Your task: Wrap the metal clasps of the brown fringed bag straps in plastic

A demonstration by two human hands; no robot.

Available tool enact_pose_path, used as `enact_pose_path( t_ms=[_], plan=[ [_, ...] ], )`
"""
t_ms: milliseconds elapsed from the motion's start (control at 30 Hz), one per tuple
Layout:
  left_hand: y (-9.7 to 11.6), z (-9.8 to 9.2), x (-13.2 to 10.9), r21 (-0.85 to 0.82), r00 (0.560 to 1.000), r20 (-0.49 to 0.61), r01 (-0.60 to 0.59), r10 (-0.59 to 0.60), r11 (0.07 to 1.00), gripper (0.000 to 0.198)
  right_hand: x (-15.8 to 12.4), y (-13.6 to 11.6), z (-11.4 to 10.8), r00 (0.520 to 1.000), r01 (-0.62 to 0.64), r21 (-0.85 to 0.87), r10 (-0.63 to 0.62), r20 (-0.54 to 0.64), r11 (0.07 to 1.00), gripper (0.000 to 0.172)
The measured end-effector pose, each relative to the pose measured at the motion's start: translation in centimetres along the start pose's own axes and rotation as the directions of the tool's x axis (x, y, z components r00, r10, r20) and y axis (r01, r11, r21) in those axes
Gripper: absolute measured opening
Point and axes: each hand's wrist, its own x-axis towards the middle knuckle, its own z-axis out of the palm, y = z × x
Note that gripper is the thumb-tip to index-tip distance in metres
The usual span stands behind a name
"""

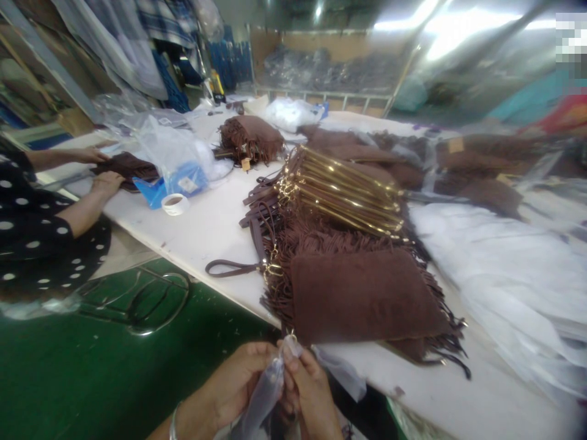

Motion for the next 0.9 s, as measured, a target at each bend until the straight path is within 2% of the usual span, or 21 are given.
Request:
enact_pose_path(
  t_ms=[67,167,233,367,433,533,633,700,767,833,900],
  plan=[
    [0.2,0.1,-0.4,0.062,0.998,-0.024,-0.048,0.05,0.997,0.024,0.0,-0.1,0.0,1.0,0.001,-0.023,-0.001,-0.008,1.0,0.058],
    [0.7,0.2,-1.0,0.172,0.996,0.024,-0.085,0.082,0.981,0.036,0.1,-0.2,-0.1,1.0,-0.001,-0.071,0.0,-0.014,0.997,0.06],
    [0.9,0.2,-1.0,0.246,0.994,0.08,-0.091,0.074,0.965,0.041,0.3,-0.2,-0.2,1.0,0.005,-0.105,-0.006,-0.009,0.994,0.061],
    [1.1,0.2,-0.2,0.296,0.984,0.177,-0.07,0.017,0.953,0.036,0.2,-0.7,-0.3,0.999,0.045,-0.203,-0.043,0.013,0.978,0.065],
    [1.3,0.1,0.1,0.294,0.987,0.159,-0.058,0.011,0.954,0.035,-0.7,-1.4,-0.4,0.994,0.099,-0.297,-0.083,0.066,0.95,0.058],
    [2.1,0.0,0.1,0.316,0.995,0.068,-0.089,0.071,0.945,0.029,-2.9,-3.2,-0.9,0.978,0.209,-0.466,-0.185,0.099,0.86,0.053],
    [2.9,0.0,-0.1,0.374,0.993,0.036,-0.115,0.11,0.92,0.022,-5.0,-5.7,-2.2,0.936,0.287,-0.571,-0.351,-0.002,0.769,0.046],
    [3.2,0.1,0.0,0.377,0.994,0.048,-0.108,0.097,0.92,0.021,-5.7,-7.2,-3.3,0.875,0.32,-0.608,-0.472,-0.104,0.727,0.042],
    [3.4,0.3,0.3,0.35,0.995,0.073,-0.087,0.066,0.933,0.025,-5.6,-8.3,-4.4,0.817,0.314,-0.627,-0.539,-0.203,0.713,0.047],
    [3.6,0.5,0.7,0.326,0.995,0.101,-0.053,0.021,0.944,0.04,-5.1,-8.9,-5.3,0.817,0.281,-0.579,-0.507,-0.273,0.765,0.057],
    [3.9,0.5,0.8,0.316,0.991,0.131,-0.032,-0.01,0.948,0.054,-4.4,-9.1,-5.6,0.851,0.254,-0.45,-0.419,-0.317,0.856,0.062]
  ],
)
